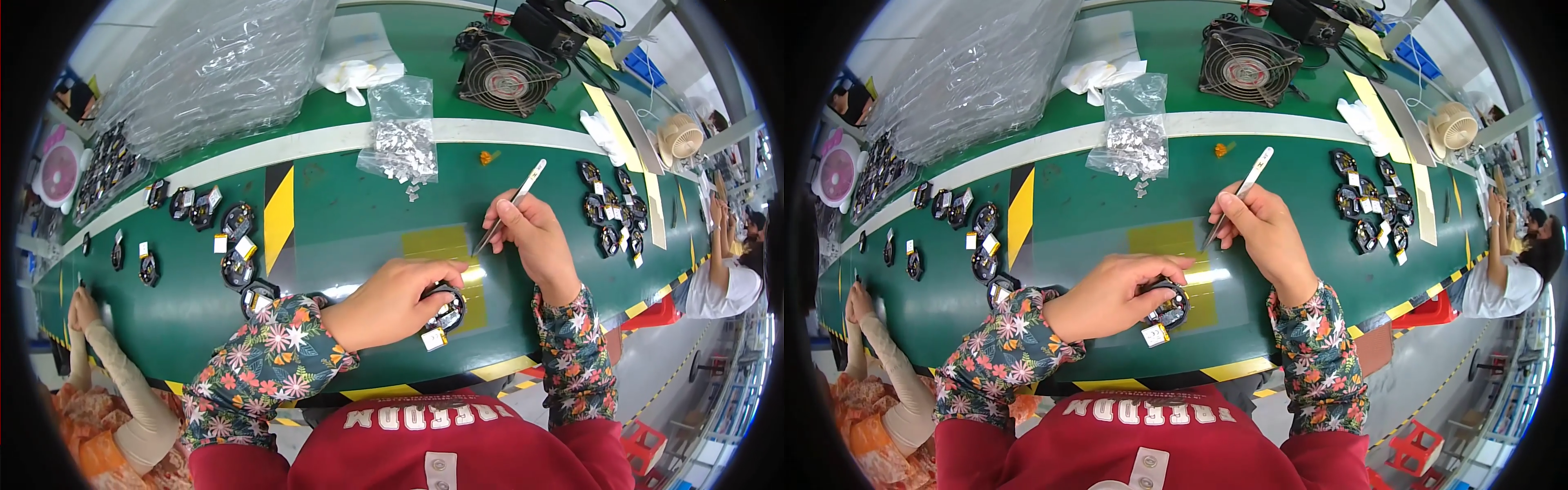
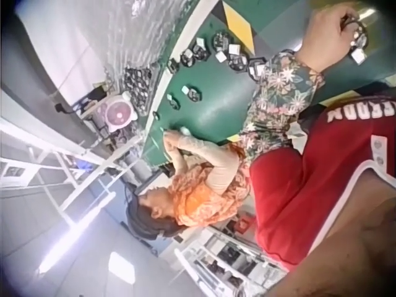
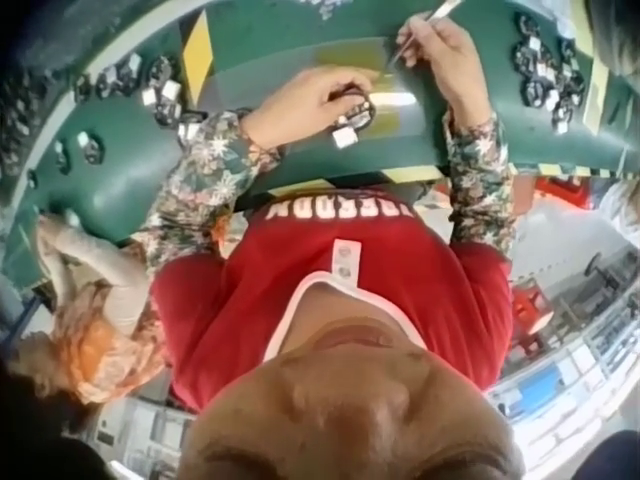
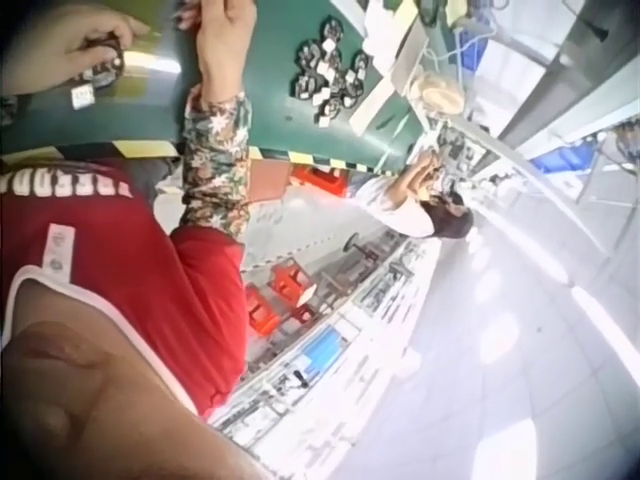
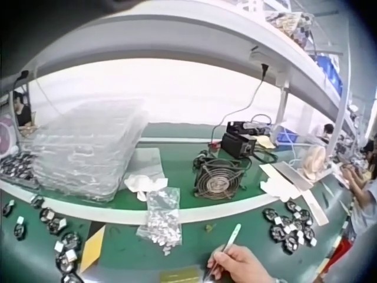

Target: The person attaches small silver components to circular electronic modules by picking them up with tweezers and placing them onto the modules.

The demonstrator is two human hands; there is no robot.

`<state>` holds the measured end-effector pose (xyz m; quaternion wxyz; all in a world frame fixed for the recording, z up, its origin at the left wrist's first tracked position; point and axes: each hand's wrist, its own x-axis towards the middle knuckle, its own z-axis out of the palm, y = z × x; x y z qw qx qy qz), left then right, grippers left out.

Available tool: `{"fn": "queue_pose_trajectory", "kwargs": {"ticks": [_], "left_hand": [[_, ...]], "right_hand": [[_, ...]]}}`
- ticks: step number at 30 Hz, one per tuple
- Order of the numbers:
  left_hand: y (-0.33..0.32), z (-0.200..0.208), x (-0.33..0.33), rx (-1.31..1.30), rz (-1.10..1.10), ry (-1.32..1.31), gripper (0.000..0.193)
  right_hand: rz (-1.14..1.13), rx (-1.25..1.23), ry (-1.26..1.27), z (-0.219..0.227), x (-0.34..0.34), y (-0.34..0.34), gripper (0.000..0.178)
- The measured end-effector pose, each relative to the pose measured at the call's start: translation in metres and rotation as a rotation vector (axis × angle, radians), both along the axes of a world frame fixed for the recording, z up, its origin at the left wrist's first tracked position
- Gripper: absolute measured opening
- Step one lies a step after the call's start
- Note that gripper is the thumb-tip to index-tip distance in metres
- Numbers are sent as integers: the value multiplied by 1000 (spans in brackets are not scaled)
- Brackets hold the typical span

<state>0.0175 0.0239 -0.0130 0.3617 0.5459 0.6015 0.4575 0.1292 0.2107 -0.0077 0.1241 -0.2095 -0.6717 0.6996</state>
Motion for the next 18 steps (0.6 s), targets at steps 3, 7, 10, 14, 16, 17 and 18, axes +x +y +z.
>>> {"fn": "queue_pose_trajectory", "kwargs": {"ticks": [3, 7, 10, 14, 16, 17, 18], "left_hand": [[-1, 0, 0, 11, 0, 6, 14], [-1, -3, 1, 34, 4, 7, 14], [0, 0, 1, 6, -1, -8, 13], [1, -1, 1, 13, 3, -16, 13], [2, -1, 1, 16, 2, -19, 13], [2, -1, 0, 20, 5, -19, 13], [2, -1, 0, 11, -1, -16, 13]], "right_hand": [[-10, -9, -7, -1, 0, -1, 21], [-27, -25, -16, -3, -1, -1, 21], [-19, -22, -35, -2, -2, -3, 21], [-43, -10, -25, -4, -4, -3, 21], [-69, -7, -25, -5, -4, -2, 21], [-67, -2, -25, -4, -5, -2, 21], [-80, 3, -36, -3, -5, -2, 21]]}}
